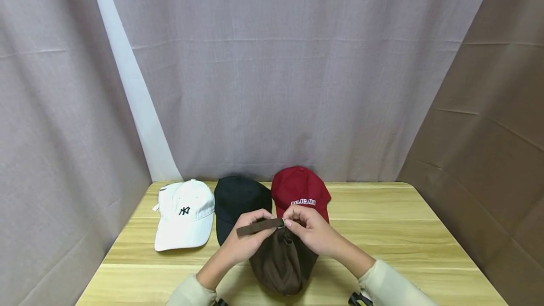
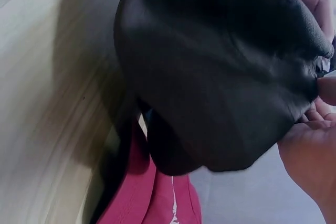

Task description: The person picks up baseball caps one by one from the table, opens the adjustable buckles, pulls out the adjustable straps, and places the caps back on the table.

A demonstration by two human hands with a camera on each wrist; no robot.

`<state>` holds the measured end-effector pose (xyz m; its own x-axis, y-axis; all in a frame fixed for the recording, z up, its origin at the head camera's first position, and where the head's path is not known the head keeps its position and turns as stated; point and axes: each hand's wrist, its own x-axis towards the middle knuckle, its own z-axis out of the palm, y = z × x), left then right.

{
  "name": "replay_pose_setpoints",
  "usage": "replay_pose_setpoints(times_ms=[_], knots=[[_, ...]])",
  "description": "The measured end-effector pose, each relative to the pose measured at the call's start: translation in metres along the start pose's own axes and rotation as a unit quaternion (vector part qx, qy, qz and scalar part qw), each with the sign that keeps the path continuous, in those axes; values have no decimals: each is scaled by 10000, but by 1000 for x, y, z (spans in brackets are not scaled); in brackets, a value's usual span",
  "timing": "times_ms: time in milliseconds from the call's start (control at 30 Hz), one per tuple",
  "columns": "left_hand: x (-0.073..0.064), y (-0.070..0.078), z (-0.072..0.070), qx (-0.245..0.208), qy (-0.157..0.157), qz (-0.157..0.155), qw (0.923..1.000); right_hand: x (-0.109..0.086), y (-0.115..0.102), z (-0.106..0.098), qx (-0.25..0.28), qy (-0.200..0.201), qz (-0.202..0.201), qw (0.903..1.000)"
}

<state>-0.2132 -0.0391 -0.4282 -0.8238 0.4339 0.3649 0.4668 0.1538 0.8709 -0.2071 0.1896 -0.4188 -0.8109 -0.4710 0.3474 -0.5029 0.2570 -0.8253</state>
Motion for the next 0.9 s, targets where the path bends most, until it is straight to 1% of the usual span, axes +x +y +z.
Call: replay_pose_setpoints(times_ms=[100,200,367,533,700,800,900], knots=[[1,0,1,-73,-134,-10,9999,0,-2,1,-17,-52,77,10000],[2,0,1,-152,-167,-12,9997,0,-3,2,21,-58,49,10000],[1,-3,1,-137,-185,137,9996,-1,-3,4,150,-75,-29,9999],[0,-4,1,-169,-218,228,9994,0,-2,5,298,-163,-215,9992],[0,-5,0,-223,-310,201,9991,1,-1,3,321,-303,-354,9984],[1,-6,-1,-259,-335,167,9990,2,0,2,291,-301,-390,9984],[1,-6,0,-277,-377,224,9987,2,1,2,251,-255,-399,9986]])
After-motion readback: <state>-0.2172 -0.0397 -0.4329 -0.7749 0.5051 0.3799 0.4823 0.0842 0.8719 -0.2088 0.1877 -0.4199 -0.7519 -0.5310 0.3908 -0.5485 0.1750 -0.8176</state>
